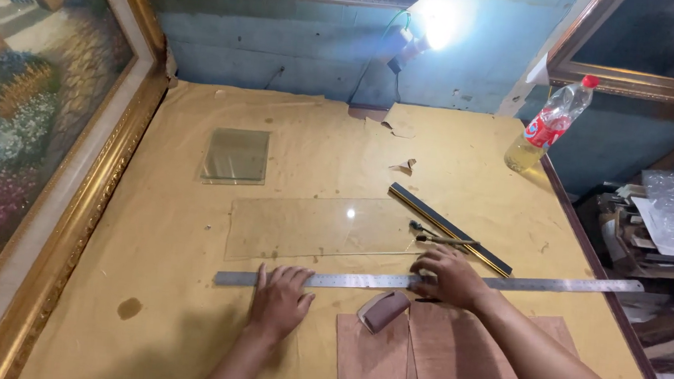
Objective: Measuring and marking a glass sheet using a ruler and pencil, then scoring it with a glass cutter.
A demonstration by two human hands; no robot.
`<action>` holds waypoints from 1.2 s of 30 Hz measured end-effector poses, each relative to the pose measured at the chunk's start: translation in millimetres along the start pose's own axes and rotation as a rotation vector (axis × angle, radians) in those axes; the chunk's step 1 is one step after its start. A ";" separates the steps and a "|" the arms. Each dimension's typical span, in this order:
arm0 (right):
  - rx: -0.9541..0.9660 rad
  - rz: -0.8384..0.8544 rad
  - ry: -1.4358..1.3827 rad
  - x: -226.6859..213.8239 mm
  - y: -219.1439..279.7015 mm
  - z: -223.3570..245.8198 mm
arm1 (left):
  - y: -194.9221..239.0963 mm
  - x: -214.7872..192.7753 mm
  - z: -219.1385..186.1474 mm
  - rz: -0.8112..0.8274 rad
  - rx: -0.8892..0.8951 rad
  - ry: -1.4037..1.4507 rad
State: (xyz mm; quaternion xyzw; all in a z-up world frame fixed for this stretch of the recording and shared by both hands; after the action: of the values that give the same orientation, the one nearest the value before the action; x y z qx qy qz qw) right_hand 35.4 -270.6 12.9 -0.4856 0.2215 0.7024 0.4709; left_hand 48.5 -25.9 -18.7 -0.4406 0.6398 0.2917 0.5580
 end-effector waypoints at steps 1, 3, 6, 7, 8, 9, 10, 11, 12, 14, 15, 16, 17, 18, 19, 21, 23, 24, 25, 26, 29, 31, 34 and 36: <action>0.002 0.002 -0.002 4.0 2.0 0.1 | -0.2 1.2 2.0 0.003 0.000 0.001; 0.074 -0.001 -0.052 11.2 8.3 -5.8 | 0.9 -1.1 3.4 -0.039 0.010 -0.017; 0.098 0.025 -0.031 15.9 9.9 -16.3 | -0.6 -5.2 0.9 -0.072 0.045 -0.001; 0.099 0.025 -0.029 14.0 9.2 -14.2 | 0.9 -5.9 0.3 -0.073 0.046 0.000; 0.154 0.012 -0.010 10.8 9.3 -17.4 | 2.2 -5.6 1.9 -0.062 0.024 0.017; 0.209 -0.004 0.014 5.1 8.6 -22.0 | 0.6 -5.9 2.8 -0.056 0.005 0.033; 0.208 -0.010 0.019 1.2 5.9 -30.1 | -1.6 -12.3 0.7 -0.062 0.009 0.034; 0.334 -0.120 0.097 -12.4 8.8 -48.1 | -1.1 -11.9 0.9 -0.002 -0.011 0.039; 0.459 -0.233 0.175 -26.6 14.3 -64.4 | -0.1 -11.3 1.0 0.059 -0.032 0.044; 0.580 -0.159 0.012 -37.5 15.8 -65.8 | -1.6 -14.9 -0.2 0.036 -0.032 0.059; 0.692 -0.085 -0.157 -34.8 18.3 -69.6 | -2.7 -18.7 1.0 0.010 -0.036 0.069; 0.693 -0.088 -0.157 -39.1 22.9 -73.7 | -5.1 -16.6 3.0 0.010 -0.033 0.068; 0.582 0.112 -0.054 -28.3 20.7 -68.1 | -6.9 -17.0 4.8 -0.015 -0.030 0.042; 0.464 0.308 0.049 -16.3 22.9 -62.4 | -8.8 -17.3 6.6 -0.039 -0.026 0.015; 0.460 0.308 0.054 -15.5 28.0 -66.9 | -10.6 -19.3 7.5 -0.044 -0.030 0.016; 0.416 0.318 0.074 -9.2 38.2 -71.8 | -9.4 -8.5 12.7 0.089 -0.067 0.033; 0.420 0.290 0.053 -10.3 39.4 -70.0 | -9.5 4.4 20.3 0.086 -0.062 -0.025; 0.430 0.257 0.033 -13.0 40.4 -69.8 | -9.9 10.7 22.7 0.082 -0.049 -0.082; 0.425 0.259 0.035 -8.4 40.6 -77.4 | -10.9 10.8 22.6 0.080 -0.054 -0.082; 0.389 0.245 0.070 -5.8 39.3 -82.6 | -11.9 11.2 22.0 0.082 -0.054 -0.081; 0.358 0.178 0.066 -11.7 34.3 -76.6 | -8.8 6.0 23.8 0.090 -0.072 -0.075; 0.361 0.121 0.029 -22.7 32.2 -76.5 | -10.5 3.2 29.6 0.090 -0.087 -0.072; 0.380 0.033 -0.032 -35.4 34.6 -92.0 | -12.2 -3.3 43.9 0.050 -0.111 -0.125; 0.392 -0.043 -0.065 -43.7 35.4 -103.6 | -11.2 -17.9 53.4 -0.011 -0.144 -0.154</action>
State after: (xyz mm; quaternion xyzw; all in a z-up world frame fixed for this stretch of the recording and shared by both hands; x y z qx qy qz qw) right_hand 57.1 -386.0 2.0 -0.3664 0.3283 0.6511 0.5780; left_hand 82.7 19.7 -11.1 -0.4592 0.5699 0.3672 0.5741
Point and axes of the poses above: each hand's wrist, its own y-axis away from the middle knuckle, its own x-axis out of the palm, z = x × y, the point moved 10 cm from there along -y, towards the middle knuckle, and after that the axes turned 12 degrees about -y, right-handed, at the moved point
